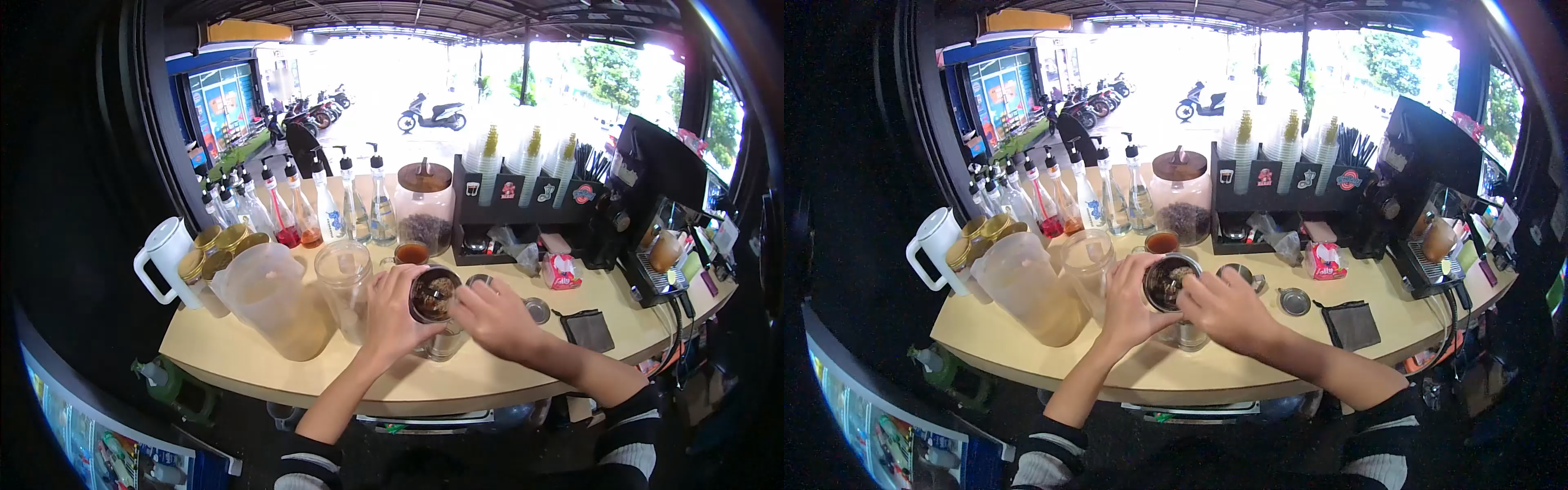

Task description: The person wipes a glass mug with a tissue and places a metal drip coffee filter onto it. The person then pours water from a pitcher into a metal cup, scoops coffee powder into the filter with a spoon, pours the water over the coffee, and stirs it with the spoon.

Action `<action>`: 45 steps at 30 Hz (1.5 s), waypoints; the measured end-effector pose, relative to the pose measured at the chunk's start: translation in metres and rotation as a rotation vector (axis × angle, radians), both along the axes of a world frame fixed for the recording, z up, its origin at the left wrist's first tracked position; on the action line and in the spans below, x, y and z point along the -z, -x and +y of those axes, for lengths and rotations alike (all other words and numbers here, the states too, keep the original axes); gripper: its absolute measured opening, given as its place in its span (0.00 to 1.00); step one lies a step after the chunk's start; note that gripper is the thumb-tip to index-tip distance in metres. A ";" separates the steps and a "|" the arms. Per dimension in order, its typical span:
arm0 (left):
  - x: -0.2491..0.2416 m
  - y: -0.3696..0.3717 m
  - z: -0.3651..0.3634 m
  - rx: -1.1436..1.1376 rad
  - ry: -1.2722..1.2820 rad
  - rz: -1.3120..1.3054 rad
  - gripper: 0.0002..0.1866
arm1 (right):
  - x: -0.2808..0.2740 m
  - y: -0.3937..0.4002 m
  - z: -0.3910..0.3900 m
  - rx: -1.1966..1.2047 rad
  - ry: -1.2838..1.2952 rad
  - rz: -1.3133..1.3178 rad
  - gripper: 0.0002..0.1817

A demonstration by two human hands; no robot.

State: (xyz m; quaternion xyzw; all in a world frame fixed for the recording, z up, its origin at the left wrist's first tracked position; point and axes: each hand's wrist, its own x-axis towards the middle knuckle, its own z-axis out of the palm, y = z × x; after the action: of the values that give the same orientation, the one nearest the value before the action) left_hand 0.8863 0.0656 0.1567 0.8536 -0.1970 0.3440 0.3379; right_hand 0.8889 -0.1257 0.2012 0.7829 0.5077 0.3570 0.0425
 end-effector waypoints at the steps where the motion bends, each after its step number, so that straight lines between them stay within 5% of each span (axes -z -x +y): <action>1: -0.001 -0.002 0.003 0.011 -0.006 -0.008 0.44 | -0.002 0.000 0.002 0.007 0.003 -0.004 0.12; 11: -0.005 -0.005 -0.003 0.066 -0.027 -0.056 0.41 | -0.013 0.006 -0.008 0.160 -0.037 -0.026 0.09; 21: -0.003 0.002 -0.007 0.038 -0.115 -0.009 0.40 | -0.010 -0.011 -0.026 -0.089 -0.049 0.199 0.11; 32: -0.005 0.002 -0.024 -0.026 -0.225 0.080 0.42 | -0.021 -0.053 -0.039 -0.246 0.026 0.033 0.06; 35: -0.004 0.004 -0.032 -0.062 -0.237 0.081 0.42 | -0.002 -0.054 -0.037 -0.398 -0.048 0.166 0.10; 45: 0.004 0.002 -0.035 -0.052 -0.096 0.027 0.43 | -0.001 -0.048 -0.044 -0.347 -0.126 0.090 0.13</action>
State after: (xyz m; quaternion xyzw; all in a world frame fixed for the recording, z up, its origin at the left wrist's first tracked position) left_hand 0.8845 0.0311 0.1523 0.8783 -0.1864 0.3311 0.2901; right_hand 0.9368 -0.1697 0.2023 0.6998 0.6132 0.3547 -0.0918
